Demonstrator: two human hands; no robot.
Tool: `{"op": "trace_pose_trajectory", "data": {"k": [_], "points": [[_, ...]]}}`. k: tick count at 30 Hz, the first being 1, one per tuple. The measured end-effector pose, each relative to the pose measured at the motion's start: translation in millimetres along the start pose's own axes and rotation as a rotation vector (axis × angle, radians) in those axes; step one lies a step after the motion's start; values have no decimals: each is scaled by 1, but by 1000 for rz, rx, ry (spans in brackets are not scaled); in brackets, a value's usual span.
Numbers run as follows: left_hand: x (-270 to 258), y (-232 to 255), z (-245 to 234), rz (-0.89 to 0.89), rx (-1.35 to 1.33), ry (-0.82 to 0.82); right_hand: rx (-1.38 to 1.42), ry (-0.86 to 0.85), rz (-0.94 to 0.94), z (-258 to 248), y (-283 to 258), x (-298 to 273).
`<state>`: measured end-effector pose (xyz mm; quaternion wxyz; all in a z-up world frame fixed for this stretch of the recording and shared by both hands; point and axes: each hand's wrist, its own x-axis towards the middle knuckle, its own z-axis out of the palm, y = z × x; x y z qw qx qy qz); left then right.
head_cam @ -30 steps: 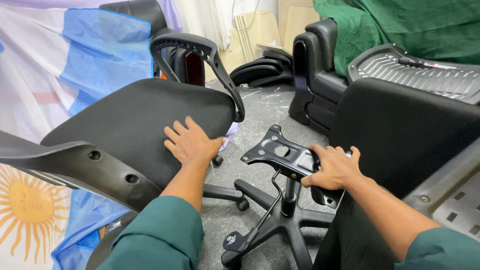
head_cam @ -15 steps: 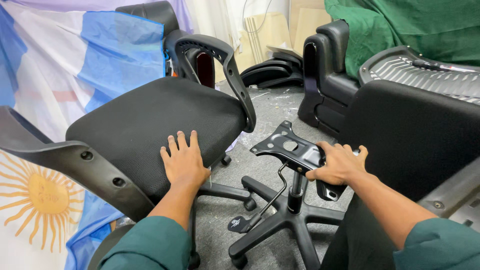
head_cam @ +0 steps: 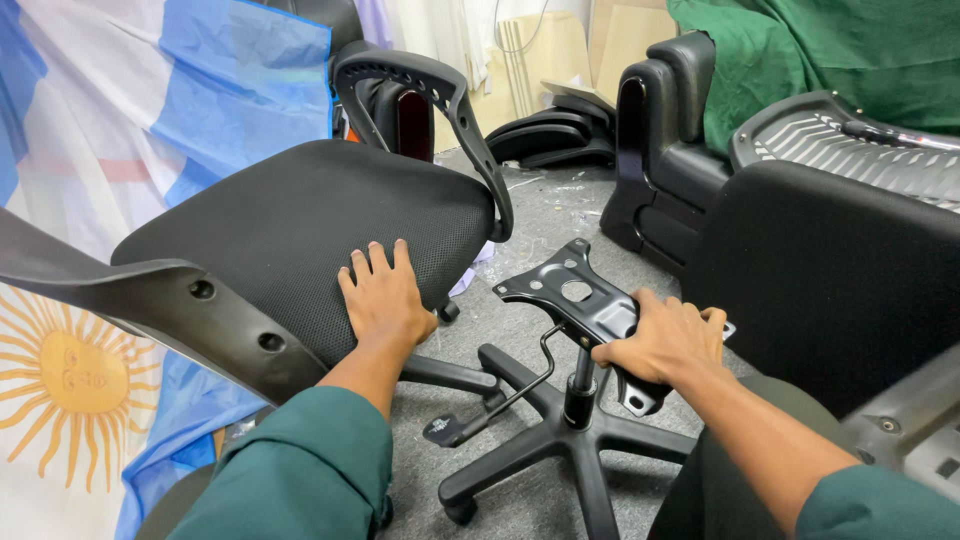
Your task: The person disassembles a black office chair by unscrewing the backrest and then reassembles it. They use a screwdriver to remove and tighten screws, attach the backrest to the seat, and secure the seat to the base with a metal bracket.
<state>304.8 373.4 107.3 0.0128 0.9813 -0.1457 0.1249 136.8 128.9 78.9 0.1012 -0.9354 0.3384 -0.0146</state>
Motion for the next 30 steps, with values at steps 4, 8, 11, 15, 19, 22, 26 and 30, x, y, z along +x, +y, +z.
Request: {"op": "trace_pose_trajectory", "data": {"k": [4,8,11,15,19,22,26,30], "points": [[-1,-4,-2,13,-31,12,37,47,39,1,-15,-5],[0,-8,-1,31,-44,29,48,43,23,4,-32,1],[4,-9,-1,31,-57,19,38,37,-12,7,-41,4],[15,-17,-3,49,-57,13,30,34,-57,9,-42,4],[14,-22,2,73,-93,46,16,19,-97,9,-42,-1],[7,-31,3,85,-112,68,-2,21,-165,7,-45,-9],[-1,-46,0,101,-142,63,5,-45,-206,9,-60,-30],[-9,-72,-8,129,-180,26,1,-37,-215,16,-86,-55]]}}
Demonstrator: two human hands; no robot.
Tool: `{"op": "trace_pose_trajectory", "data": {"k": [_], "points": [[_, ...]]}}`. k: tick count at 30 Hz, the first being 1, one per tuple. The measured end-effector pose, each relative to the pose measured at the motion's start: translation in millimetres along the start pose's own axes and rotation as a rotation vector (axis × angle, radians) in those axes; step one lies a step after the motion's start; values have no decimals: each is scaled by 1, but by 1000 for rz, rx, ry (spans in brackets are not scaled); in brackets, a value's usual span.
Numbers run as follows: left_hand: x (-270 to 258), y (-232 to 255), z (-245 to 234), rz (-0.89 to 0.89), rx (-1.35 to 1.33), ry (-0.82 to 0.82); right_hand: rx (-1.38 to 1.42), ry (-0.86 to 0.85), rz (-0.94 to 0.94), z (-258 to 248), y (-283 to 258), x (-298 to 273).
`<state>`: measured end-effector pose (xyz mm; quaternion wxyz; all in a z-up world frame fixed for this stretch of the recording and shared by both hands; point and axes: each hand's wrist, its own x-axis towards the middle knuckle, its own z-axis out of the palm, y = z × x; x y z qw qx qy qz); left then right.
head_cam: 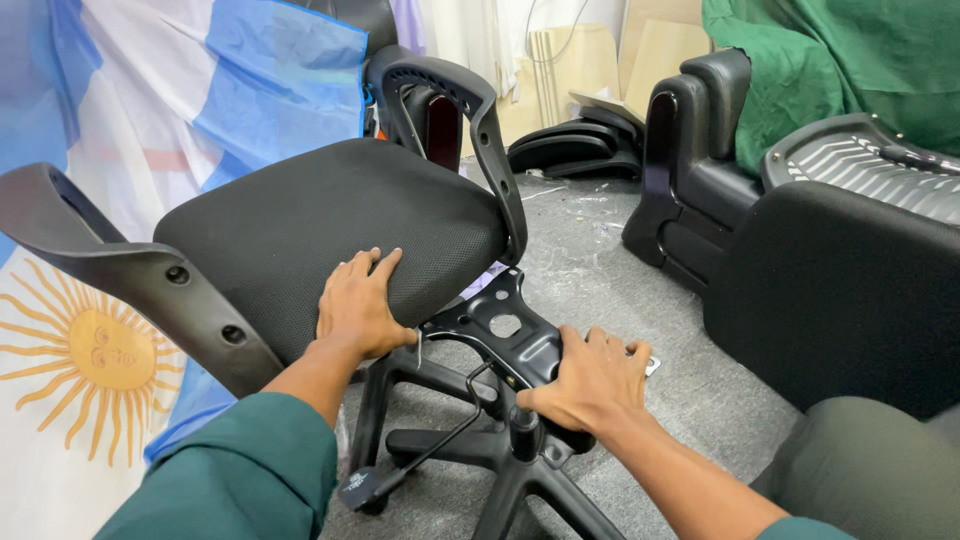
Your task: The person disassembles a black office chair by unscrewing the backrest and then reassembles it. They use a screwdriver to remove and tighten screws, attach the backrest to the seat, and secure the seat to the base with a metal bracket.
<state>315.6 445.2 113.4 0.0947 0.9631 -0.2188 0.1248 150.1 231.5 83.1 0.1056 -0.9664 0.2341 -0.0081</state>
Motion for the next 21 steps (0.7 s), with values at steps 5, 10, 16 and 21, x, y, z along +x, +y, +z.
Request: {"op": "trace_pose_trajectory", "data": {"k": [5,10,16,21], "points": [[-8,-12,-3,-6,-37,29,21,-45,-10,-7,-11,-6],[-5,-12,-1,-9,-84,57,31,-47,-30,-8,-12,-11],[-9,-21,-3,-32,-162,54,48,-57,-56,-8,-20,-22],[-5,-18,-2,-15,-244,96,68,-78,-81,-6,-21,-35]]}}
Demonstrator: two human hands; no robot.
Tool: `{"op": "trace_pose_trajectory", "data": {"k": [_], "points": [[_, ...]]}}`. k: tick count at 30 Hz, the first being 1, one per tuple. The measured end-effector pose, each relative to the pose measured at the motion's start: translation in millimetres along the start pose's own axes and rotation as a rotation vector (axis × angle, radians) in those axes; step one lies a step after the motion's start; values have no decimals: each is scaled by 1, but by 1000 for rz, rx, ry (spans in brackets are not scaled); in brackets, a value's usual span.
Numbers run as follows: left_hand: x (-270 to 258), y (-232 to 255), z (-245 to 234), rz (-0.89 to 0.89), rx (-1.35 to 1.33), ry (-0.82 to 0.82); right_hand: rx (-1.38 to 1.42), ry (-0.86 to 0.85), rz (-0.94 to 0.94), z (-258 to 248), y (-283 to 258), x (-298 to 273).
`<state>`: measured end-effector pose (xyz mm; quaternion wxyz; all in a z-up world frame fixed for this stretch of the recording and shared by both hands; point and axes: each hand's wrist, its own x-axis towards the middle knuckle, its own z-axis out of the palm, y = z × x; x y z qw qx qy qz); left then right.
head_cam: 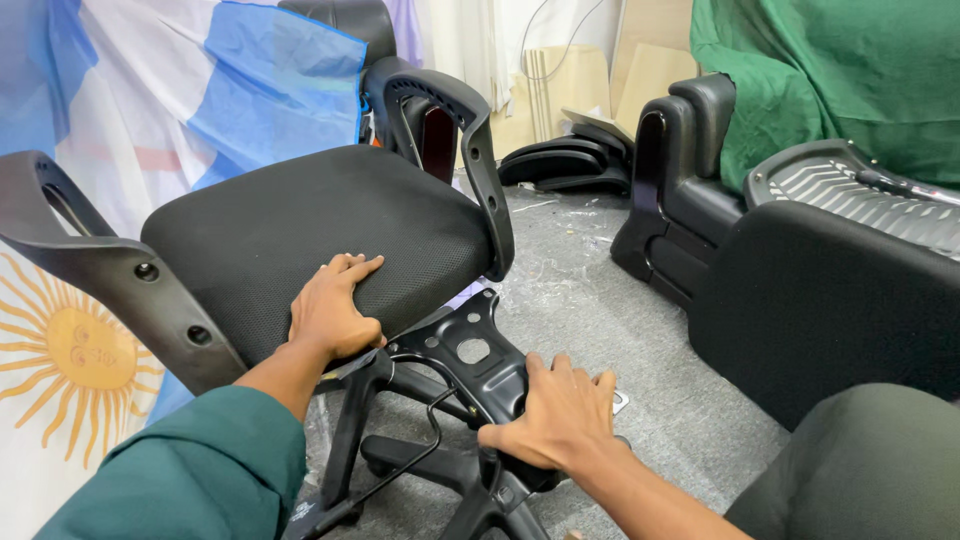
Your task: The person disassembles a black office chair by unscrewing the backrest and then reassembles it. They use a screwdriver to remove and tighten screws, attach the backrest to the seat, and secure the seat to the base with a metal bracket.
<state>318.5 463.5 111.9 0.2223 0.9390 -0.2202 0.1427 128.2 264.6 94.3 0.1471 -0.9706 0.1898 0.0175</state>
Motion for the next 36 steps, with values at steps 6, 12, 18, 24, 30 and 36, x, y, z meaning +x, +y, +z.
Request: {"op": "trace_pose_trajectory", "data": {"k": [6,12,18,24,30,36], "points": [[7,-8,3,-49,-2,-17,22,-68,45,3,-14,-9],[9,-20,2,-16,8,-5,18,-90,35,8,-36,-11],[8,-15,-1,-30,56,-39,23,-95,24,4,-33,-14],[-4,-20,-1,99,63,64,48,-184,38,-8,-21,16],[-51,-24,9,66,18,539,188,-249,-137,-4,5,74],[-62,-29,-10,-356,299,999,556,-32,-84,-35,21,138]]}}
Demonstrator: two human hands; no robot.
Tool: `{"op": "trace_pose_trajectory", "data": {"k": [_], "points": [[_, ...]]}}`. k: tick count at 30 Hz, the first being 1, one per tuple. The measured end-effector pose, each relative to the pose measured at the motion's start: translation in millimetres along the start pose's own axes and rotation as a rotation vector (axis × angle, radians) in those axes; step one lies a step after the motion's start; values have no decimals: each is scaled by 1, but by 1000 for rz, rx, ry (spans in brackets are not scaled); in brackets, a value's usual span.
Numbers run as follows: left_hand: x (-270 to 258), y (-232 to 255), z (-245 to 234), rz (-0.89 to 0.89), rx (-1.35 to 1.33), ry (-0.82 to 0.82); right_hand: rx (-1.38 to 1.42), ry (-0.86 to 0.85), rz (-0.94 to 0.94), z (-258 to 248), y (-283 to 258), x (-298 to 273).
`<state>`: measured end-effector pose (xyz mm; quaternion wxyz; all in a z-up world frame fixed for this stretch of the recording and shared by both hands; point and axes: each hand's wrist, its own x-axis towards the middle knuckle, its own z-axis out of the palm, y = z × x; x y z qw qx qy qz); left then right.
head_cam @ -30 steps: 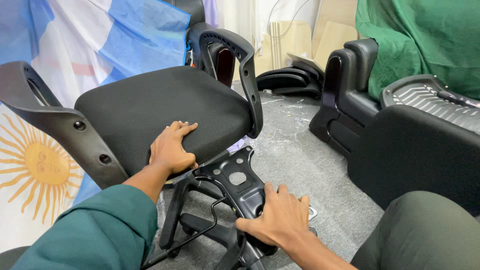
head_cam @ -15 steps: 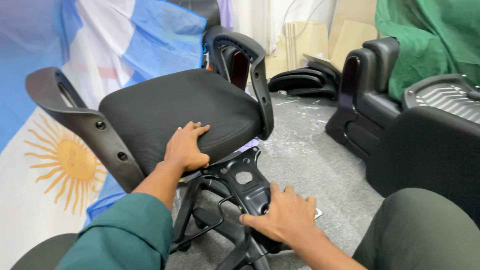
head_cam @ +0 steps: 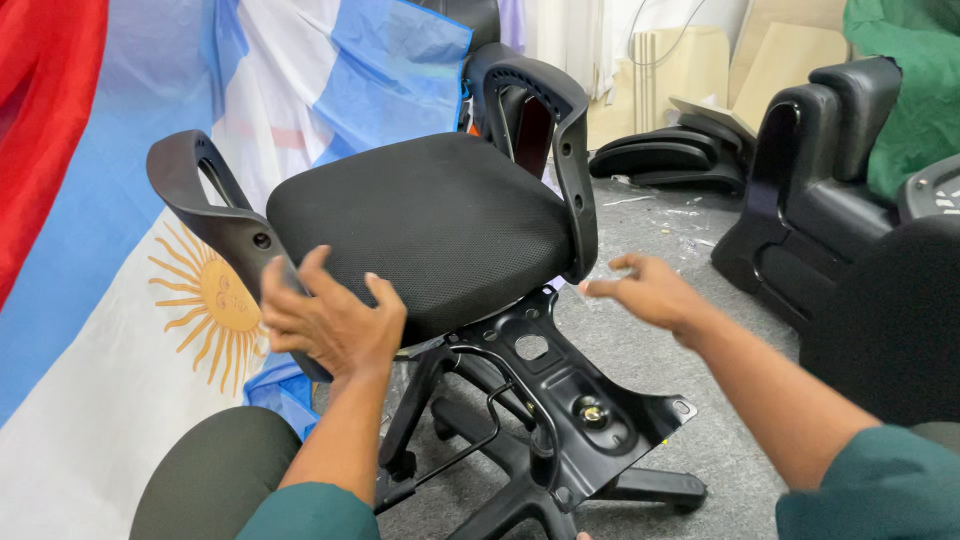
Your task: The person disassembles a black office chair by unscrewing the backrest and then reassembles it. They use a screwdriver to remove and tighten screws, attach the backrest to the seat, and secure the seat to the base with a metal bracket.
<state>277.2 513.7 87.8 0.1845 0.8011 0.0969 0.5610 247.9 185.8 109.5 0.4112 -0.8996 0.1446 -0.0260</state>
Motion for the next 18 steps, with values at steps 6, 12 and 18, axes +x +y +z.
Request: {"op": "trace_pose_trajectory", "data": {"k": [6,12,18], "points": [[50,-35,13,-692,-50,-180,200,51,-231,-36,-36,82],[73,-46,16,-731,-334,-280,407,60,-276,-42,-79,144],[76,-35,9,-719,-400,-318,307,57,-199,-40,-84,165]]}}
